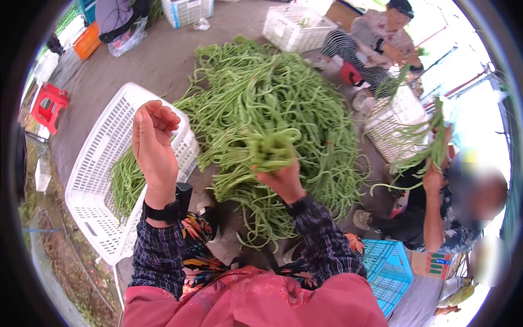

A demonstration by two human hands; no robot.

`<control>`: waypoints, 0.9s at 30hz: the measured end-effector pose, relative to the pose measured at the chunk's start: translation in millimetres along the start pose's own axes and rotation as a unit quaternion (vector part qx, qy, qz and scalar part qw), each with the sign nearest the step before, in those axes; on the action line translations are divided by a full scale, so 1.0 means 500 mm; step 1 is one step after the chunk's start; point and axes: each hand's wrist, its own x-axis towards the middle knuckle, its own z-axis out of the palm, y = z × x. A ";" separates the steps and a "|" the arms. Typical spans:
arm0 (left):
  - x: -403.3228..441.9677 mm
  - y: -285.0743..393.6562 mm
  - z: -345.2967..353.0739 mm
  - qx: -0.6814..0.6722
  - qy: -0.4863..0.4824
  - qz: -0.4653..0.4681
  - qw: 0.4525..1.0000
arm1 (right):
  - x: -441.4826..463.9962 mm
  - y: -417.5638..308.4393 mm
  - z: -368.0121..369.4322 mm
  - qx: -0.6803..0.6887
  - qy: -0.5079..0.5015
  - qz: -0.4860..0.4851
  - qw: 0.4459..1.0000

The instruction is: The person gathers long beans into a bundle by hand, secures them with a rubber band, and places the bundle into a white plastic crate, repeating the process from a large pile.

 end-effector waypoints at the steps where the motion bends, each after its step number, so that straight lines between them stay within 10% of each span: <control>1: -0.005 -0.005 0.007 -0.017 -0.007 0.004 1.000 | -0.026 -0.015 -0.047 0.031 0.008 0.024 0.999; 3: -0.010 -0.025 0.018 0.039 -0.030 -0.019 0.999 | -0.050 -0.106 -0.120 0.094 0.080 0.065 0.990; 11: -0.062 -0.089 0.079 0.058 -0.164 -0.060 0.983 | -0.120 -0.380 -0.351 0.051 0.309 -0.317 0.895; 19: -0.093 -0.101 0.142 0.078 -0.265 -0.093 0.956 | -0.114 -0.318 -0.365 0.471 0.254 -0.120 0.836; 27: -0.164 -0.122 0.231 0.082 -0.465 -0.176 0.864 | -0.075 -0.207 -0.258 0.477 0.227 0.027 0.849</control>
